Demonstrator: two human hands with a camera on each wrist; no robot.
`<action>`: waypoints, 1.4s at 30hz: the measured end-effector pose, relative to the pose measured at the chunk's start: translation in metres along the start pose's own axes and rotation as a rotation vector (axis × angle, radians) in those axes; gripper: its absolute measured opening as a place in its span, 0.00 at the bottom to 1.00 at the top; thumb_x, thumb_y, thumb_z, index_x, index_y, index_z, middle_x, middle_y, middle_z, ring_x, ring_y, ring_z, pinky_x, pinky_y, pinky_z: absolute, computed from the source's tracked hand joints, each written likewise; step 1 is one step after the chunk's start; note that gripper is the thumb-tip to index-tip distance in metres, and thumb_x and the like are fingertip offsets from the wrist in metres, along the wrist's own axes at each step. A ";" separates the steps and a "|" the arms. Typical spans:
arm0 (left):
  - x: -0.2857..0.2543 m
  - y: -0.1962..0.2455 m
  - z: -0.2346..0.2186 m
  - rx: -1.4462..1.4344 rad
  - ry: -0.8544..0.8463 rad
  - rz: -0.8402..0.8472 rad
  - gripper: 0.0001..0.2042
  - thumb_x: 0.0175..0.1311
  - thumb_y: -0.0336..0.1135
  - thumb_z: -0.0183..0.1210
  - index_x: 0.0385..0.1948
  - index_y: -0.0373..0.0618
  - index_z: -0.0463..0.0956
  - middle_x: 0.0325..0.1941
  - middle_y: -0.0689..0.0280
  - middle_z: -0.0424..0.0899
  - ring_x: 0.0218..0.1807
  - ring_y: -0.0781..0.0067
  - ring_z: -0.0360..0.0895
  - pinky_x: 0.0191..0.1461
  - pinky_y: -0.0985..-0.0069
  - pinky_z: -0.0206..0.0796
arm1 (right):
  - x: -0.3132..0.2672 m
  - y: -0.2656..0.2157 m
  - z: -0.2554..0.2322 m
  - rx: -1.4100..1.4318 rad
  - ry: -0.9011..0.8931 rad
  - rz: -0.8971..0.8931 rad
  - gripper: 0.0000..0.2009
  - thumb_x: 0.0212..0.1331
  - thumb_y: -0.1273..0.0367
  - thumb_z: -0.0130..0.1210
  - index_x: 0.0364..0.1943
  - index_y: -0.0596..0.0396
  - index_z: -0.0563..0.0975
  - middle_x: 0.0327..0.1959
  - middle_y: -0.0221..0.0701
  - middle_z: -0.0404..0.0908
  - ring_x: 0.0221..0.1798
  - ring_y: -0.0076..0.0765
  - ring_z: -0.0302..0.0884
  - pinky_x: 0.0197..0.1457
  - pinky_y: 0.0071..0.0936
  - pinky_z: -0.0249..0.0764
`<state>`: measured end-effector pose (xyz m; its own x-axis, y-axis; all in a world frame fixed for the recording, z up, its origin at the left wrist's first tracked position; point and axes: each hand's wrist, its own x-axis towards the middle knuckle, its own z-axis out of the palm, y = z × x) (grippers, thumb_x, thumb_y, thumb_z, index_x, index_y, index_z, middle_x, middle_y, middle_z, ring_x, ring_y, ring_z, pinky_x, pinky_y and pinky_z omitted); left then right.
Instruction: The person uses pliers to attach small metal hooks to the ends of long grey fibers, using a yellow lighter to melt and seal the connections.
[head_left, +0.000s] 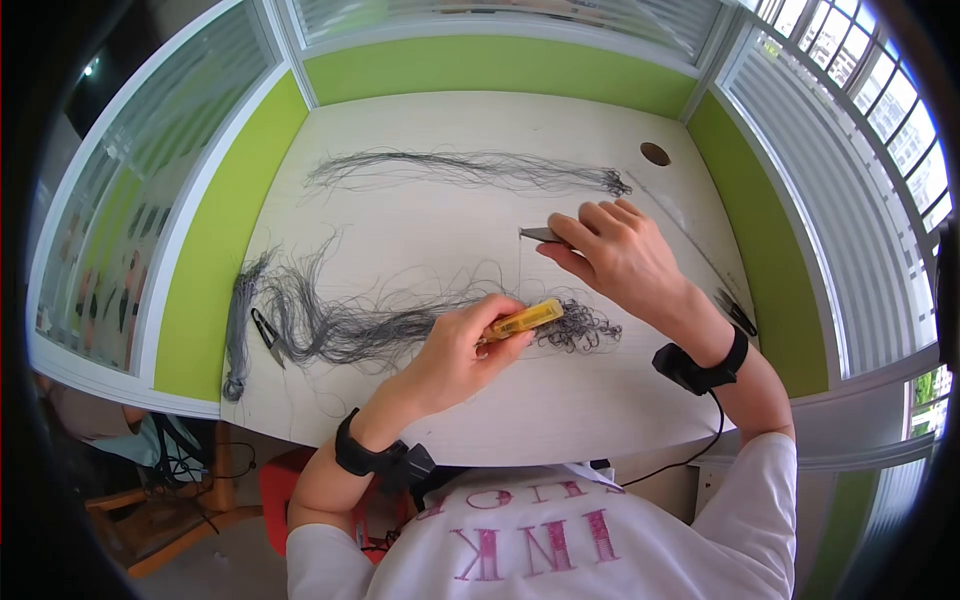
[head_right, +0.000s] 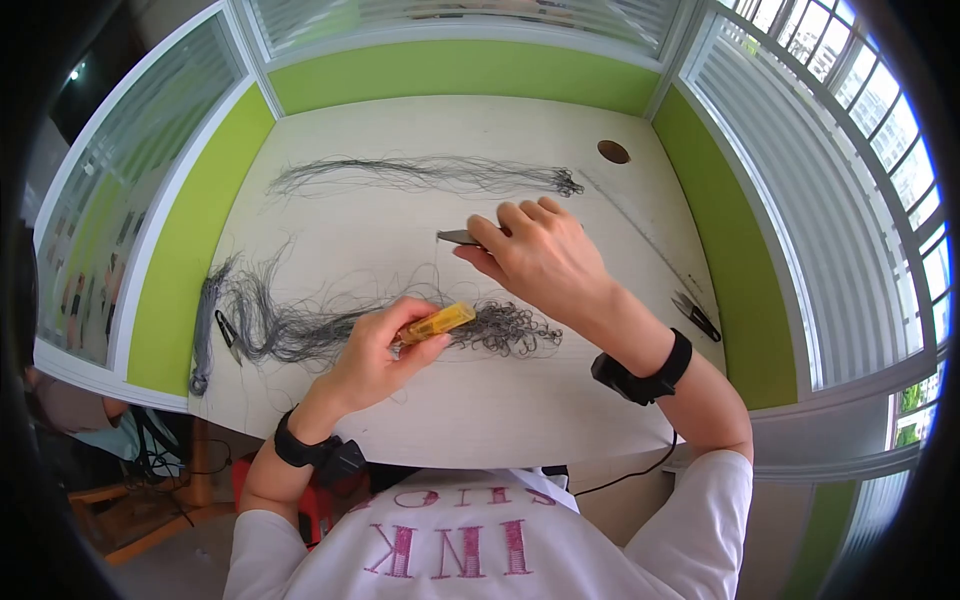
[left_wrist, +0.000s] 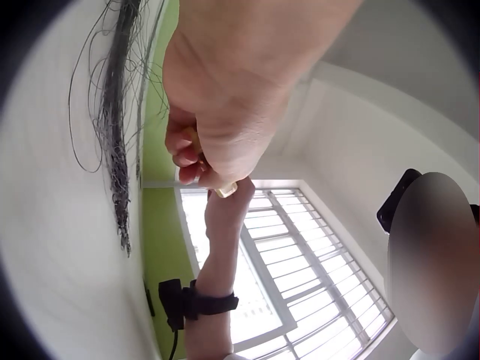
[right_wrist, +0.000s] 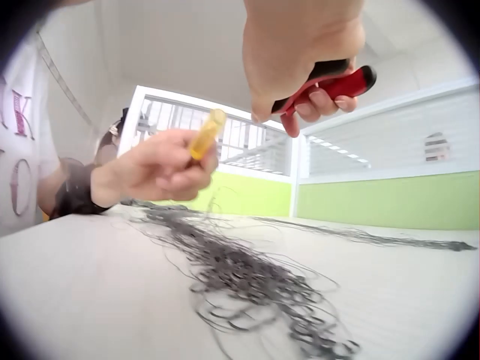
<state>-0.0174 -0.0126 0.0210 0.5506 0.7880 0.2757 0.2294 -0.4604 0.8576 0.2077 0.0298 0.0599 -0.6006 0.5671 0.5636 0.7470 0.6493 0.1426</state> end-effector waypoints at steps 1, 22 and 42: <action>-0.001 0.001 -0.003 -0.019 0.046 -0.031 0.11 0.63 0.30 0.60 0.42 0.36 0.72 0.29 0.66 0.79 0.31 0.84 0.72 0.37 0.83 0.66 | -0.008 0.001 0.001 -0.019 -0.048 0.011 0.11 0.56 0.59 0.60 0.29 0.50 0.74 0.20 0.26 0.68 0.21 0.30 0.68 0.28 0.28 0.65; 0.008 -0.010 -0.009 -0.288 0.406 -0.049 0.08 0.68 0.30 0.55 0.42 0.36 0.70 0.31 0.69 0.78 0.30 0.84 0.72 0.34 0.80 0.68 | -0.027 -0.023 -0.022 -0.004 -0.169 -0.084 0.12 0.55 0.59 0.61 0.29 0.49 0.73 0.18 0.25 0.67 0.21 0.28 0.69 0.28 0.26 0.67; 0.007 -0.014 0.001 -0.057 0.220 -0.195 0.08 0.71 0.33 0.50 0.38 0.37 0.73 0.26 0.67 0.77 0.29 0.82 0.73 0.31 0.81 0.63 | -0.017 -0.037 -0.036 -0.023 -0.115 -0.121 0.12 0.52 0.60 0.64 0.31 0.50 0.75 0.18 0.24 0.63 0.22 0.27 0.66 0.27 0.25 0.64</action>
<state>-0.0163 -0.0011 0.0107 0.3120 0.9318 0.1854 0.2648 -0.2726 0.9250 0.2004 -0.0227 0.0744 -0.7144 0.5403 0.4446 0.6725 0.7056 0.2231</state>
